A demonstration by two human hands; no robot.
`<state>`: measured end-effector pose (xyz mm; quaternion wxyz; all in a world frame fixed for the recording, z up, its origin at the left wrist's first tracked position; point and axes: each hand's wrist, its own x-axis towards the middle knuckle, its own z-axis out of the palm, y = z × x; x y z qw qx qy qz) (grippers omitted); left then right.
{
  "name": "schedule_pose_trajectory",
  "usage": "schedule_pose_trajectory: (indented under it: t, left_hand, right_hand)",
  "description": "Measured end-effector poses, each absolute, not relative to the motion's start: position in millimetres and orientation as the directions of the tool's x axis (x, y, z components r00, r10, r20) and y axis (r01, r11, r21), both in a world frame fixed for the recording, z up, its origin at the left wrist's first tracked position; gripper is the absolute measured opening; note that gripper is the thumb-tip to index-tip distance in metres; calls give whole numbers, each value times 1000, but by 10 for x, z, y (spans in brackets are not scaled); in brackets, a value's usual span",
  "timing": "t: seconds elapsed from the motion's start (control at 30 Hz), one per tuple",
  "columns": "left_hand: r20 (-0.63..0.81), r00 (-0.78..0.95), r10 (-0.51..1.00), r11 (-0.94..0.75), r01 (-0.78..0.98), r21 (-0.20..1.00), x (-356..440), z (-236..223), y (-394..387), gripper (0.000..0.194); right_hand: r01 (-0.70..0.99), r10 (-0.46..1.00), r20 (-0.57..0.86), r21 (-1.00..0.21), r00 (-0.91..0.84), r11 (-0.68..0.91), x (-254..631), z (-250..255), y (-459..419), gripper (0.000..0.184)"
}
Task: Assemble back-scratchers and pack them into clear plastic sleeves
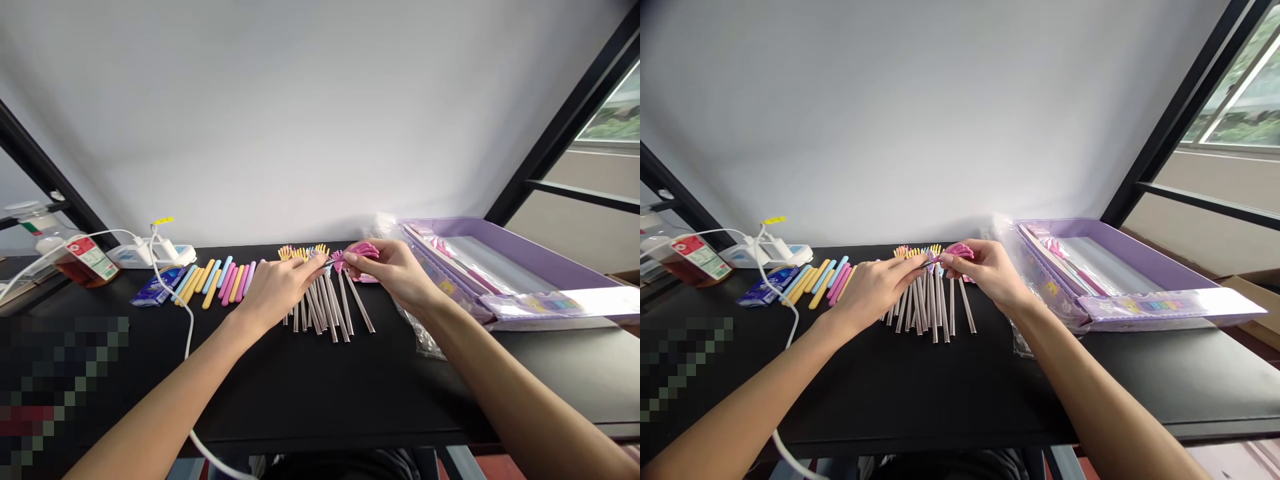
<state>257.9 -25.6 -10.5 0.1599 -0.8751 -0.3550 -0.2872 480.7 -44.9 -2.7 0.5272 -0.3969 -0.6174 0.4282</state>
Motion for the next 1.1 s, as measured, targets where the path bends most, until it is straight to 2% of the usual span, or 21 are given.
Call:
schedule_pose_trajectory:
  t: [0.1, 0.17, 0.23, 0.3, 0.43, 0.53, 0.6, 0.67, 0.73, 0.77, 0.83, 0.97, 1.03, 1.1]
  left_hand:
    - [597, 572, 562, -695, 718, -32, 2500, -39, -183, 29]
    - [569, 566, 597, -682, 731, -12, 2412, 24, -135, 25]
    - [536, 580, 614, -685, 728, -3, 2350, 58, -113, 23]
    - [526, 592, 610, -694, 720, -6, 2359, 43, -124, 26]
    - [575, 568, 589, -658, 750, -67, 2502, -42, -179, 41]
    - [562, 578, 592, -647, 756, -97, 2452, -8, -150, 48]
    - [509, 584, 632, -660, 750, -40, 2288, 82, -95, 44]
    - [358, 563, 745, -632, 767, 109, 2089, 189, -42, 41]
    - [160, 527, 834, -551, 795, 253, 1951, 269, -14, 43]
    - [121, 523, 844, -535, 798, 278, 1925, 289, -11, 41]
    - [184, 535, 825, -566, 784, 256, 1960, 286, -22, 35]
    - [480, 567, 670, -666, 744, 52, 2156, 202, -48, 34]
    - [529, 573, 626, -671, 742, -10, 2192, 176, -43, 39]
    - [519, 577, 631, -670, 742, -10, 2170, 178, -31, 38]
  right_hand:
    - [-143, 935, 343, -925, 92, 353, 4863, 0, -378, 26]
    - [-316, 885, 333, -844, 326, 434, 4941, 27, -312, 29]
    - [-434, 838, 282, -753, 466, 495, 4987, 39, -262, 32]
    - [-497, 855, 253, -724, 454, 478, 4956, 24, -243, 32]
    - [-508, 913, 272, -765, 305, 397, 4792, 1, -254, 26]
    - [-546, 848, 225, -680, 479, 489, 4933, 98, -254, 21]
    - [-560, 732, 83, -588, 676, 583, 5210, 198, -253, 32]
    - [-542, 619, -72, -571, 782, 617, 5519, 276, -261, 40]
    - [-528, 585, -108, -581, 804, 619, 5723, 305, -276, 41]
    - [-527, 587, -103, -584, 803, 618, 5759, 302, -283, 41]
    - [-536, 618, -73, -582, 783, 611, 5708, 278, -290, 39]
    - [-564, 678, -21, -573, 735, 594, 5440, 244, -284, 33]
    - [-573, 692, -14, -572, 722, 586, 5413, 247, -286, 33]
    - [-560, 672, -18, -571, 740, 601, 5488, 248, -291, 36]
